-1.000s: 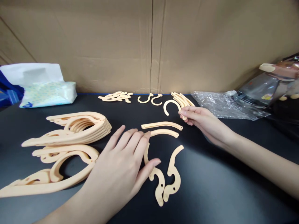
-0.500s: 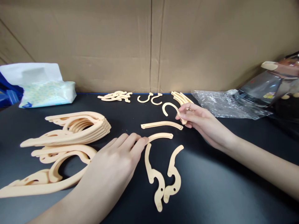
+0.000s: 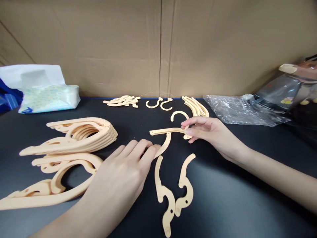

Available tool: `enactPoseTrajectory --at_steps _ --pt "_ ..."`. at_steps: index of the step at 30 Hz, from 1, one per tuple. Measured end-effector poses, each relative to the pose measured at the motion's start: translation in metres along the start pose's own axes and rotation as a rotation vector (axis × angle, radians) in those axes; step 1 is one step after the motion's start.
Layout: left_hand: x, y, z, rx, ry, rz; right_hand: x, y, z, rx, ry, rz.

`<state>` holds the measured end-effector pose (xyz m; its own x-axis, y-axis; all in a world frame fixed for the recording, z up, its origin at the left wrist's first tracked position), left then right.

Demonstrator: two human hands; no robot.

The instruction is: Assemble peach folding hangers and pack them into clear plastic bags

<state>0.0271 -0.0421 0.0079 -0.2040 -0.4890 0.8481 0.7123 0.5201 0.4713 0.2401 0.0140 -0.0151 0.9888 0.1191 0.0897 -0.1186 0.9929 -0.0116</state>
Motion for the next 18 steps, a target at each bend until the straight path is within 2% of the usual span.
enactPoseTrajectory --at_steps 4,12,18 --pt "-0.005 -0.002 -0.001 -0.002 -0.063 0.054 0.000 0.000 0.000 0.011 0.003 -0.011" --pt "-0.002 -0.004 0.003 0.039 -0.008 -0.020 -0.001 -0.001 0.006 0.068 -0.022 0.010" --pt "-0.014 0.003 -0.002 0.045 -0.087 -0.003 -0.012 -0.010 0.008 0.070 -0.051 0.048"
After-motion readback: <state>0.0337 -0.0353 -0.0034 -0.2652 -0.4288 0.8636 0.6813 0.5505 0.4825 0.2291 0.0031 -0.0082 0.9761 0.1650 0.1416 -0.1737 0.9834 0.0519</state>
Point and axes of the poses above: each hand's wrist, its own y-axis towards the middle knuckle, its own x-axis out of the back of the hand, z = x × y, the point moved 4 cm from there along y, towards the middle knuckle, and after that the axes turned 5 degrees about -z, right-handed, at the moved point
